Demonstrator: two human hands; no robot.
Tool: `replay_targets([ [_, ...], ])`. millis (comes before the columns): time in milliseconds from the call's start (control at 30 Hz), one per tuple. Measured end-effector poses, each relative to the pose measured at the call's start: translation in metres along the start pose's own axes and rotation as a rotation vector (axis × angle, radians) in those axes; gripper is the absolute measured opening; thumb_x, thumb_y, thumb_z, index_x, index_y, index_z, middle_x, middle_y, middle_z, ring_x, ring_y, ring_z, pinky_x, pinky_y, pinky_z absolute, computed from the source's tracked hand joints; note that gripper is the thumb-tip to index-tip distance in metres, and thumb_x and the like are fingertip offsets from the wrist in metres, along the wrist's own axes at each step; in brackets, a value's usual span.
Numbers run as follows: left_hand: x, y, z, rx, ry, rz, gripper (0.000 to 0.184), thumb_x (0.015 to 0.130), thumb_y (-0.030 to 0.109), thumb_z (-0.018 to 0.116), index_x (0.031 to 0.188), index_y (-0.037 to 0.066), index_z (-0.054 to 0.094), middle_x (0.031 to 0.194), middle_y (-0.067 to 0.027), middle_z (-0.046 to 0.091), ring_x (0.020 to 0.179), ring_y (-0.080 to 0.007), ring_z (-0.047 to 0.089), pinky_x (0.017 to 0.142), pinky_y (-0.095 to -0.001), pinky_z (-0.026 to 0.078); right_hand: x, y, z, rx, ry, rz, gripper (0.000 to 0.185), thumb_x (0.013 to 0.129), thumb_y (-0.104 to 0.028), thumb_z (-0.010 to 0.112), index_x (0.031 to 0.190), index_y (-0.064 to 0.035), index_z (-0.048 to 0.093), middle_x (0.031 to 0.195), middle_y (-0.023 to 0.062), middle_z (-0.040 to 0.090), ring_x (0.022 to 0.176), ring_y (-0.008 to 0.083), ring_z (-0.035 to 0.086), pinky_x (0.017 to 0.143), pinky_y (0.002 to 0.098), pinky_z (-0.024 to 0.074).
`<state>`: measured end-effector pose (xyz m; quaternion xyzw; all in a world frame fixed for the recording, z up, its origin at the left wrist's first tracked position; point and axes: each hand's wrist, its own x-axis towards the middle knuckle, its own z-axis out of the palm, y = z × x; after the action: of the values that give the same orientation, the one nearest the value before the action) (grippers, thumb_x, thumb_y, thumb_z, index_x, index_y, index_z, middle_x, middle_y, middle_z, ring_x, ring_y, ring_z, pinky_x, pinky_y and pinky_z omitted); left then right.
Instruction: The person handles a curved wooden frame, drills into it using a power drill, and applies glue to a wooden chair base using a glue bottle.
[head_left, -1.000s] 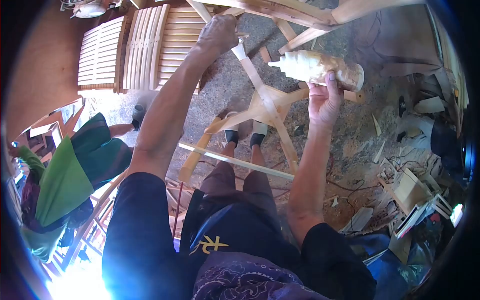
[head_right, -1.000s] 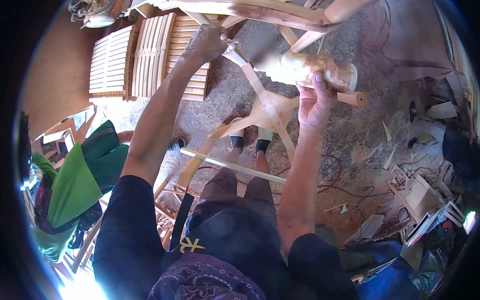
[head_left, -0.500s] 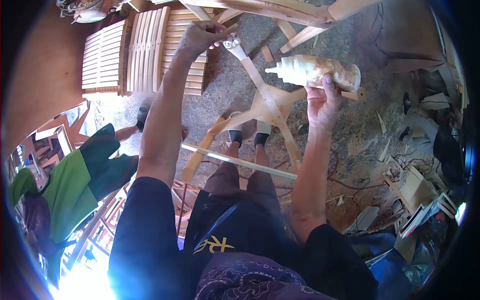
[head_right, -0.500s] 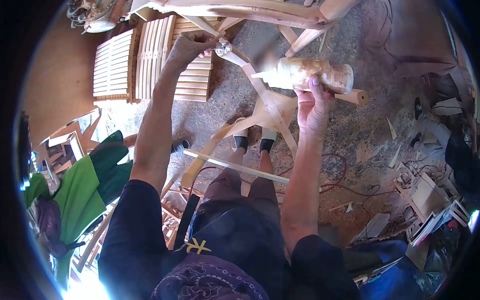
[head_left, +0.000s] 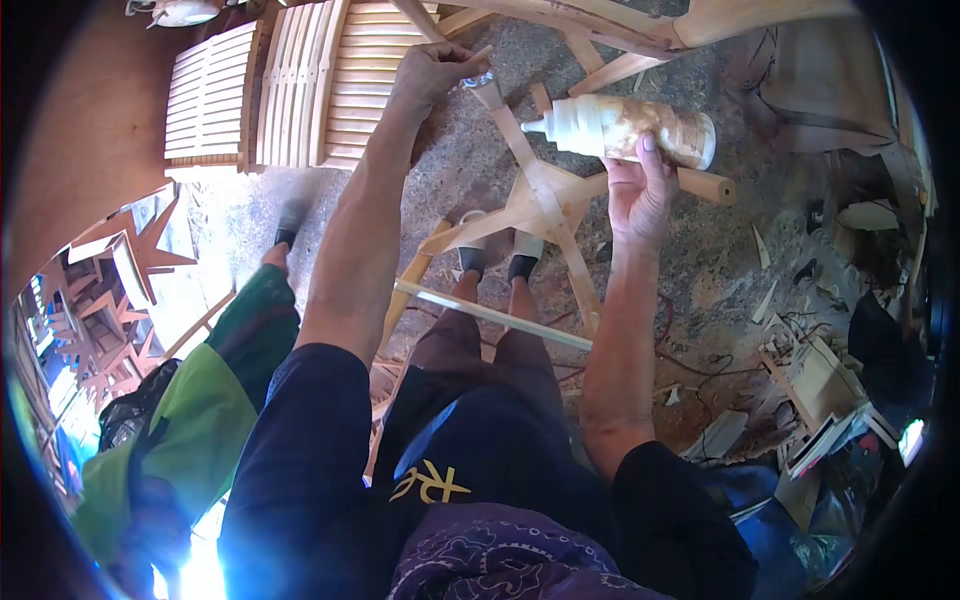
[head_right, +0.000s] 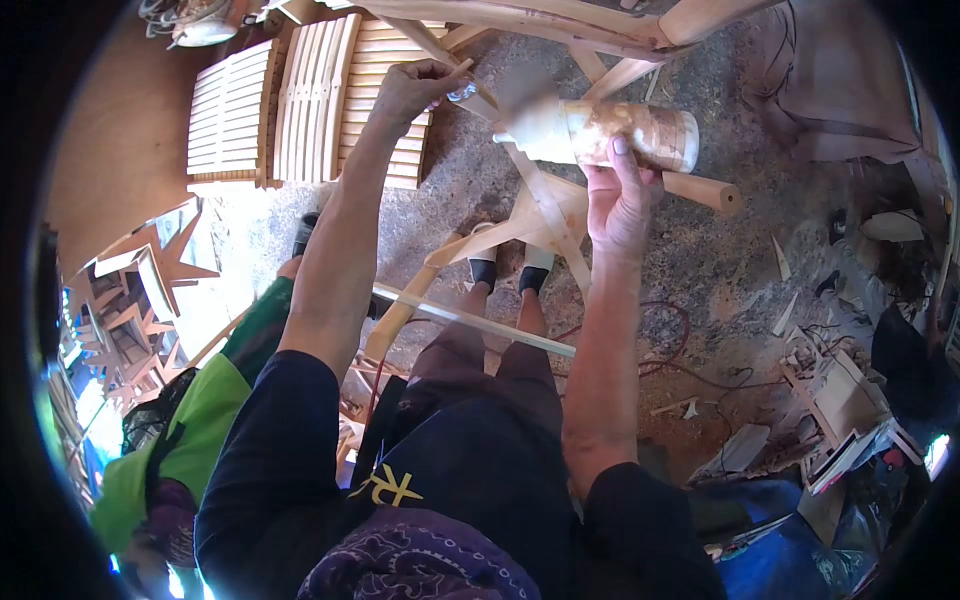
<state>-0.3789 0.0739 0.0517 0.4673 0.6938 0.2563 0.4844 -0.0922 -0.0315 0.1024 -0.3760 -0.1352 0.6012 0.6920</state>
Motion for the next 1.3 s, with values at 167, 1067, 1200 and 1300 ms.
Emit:
replay_targets([
  [167,-0.031,-0.016,0.0,-0.209,0.158,0.194,0.034,0.081,0.028,0.087,0.1,0.001,0.078,0.085,-0.0023,0.072,0.072,-0.0075,0.059,0.064,-0.0224,0.044,-0.007,-0.011,0.025,-0.073,-0.068,-0.021,0.057,0.089,-0.006,0.077,0.138,-0.0122,0.051,0.132,0.0051,0.062,0.129,0.0239,0.056,0.111,0.0596,0.0435],
  [1067,-0.264,-0.221,-0.036,-0.087,0.404,-0.385,0.03,0.092,0.03,0.074,0.104,0.003,0.076,0.081,-0.0035,0.07,0.074,-0.0116,0.061,0.069,-0.0302,0.05,0.073,0.057,0.11,-0.671,-0.238,-0.21,0.045,0.077,-0.015,0.089,0.112,-0.0002,0.066,0.106,0.0064,0.07,0.095,0.0133,0.065,0.09,0.0303,0.0522],
  [1200,-0.268,-0.222,-0.037,-0.102,0.4,-0.391,0.031,0.091,0.031,0.074,0.104,0.003,0.076,0.079,-0.0037,0.07,0.073,-0.0118,0.061,0.069,-0.0308,0.05,0.076,0.055,0.116,-0.661,-0.3,-0.21,0.043,0.076,-0.018,0.09,0.108,0.0004,0.067,0.104,0.0062,0.071,0.092,0.0131,0.065,0.088,0.0307,0.0521],
  [1300,-0.27,-0.222,-0.041,-0.081,0.402,-0.401,0.03,0.091,0.032,0.074,0.102,0.003,0.076,0.079,-0.005,0.071,0.072,-0.0117,0.063,0.069,-0.0311,0.051,0.073,0.05,0.123,-0.698,-0.294,-0.217,0.039,0.077,-0.019,0.089,0.104,0.0003,0.068,0.1,0.0058,0.071,0.089,0.013,0.065,0.085,0.0304,0.0521],
])
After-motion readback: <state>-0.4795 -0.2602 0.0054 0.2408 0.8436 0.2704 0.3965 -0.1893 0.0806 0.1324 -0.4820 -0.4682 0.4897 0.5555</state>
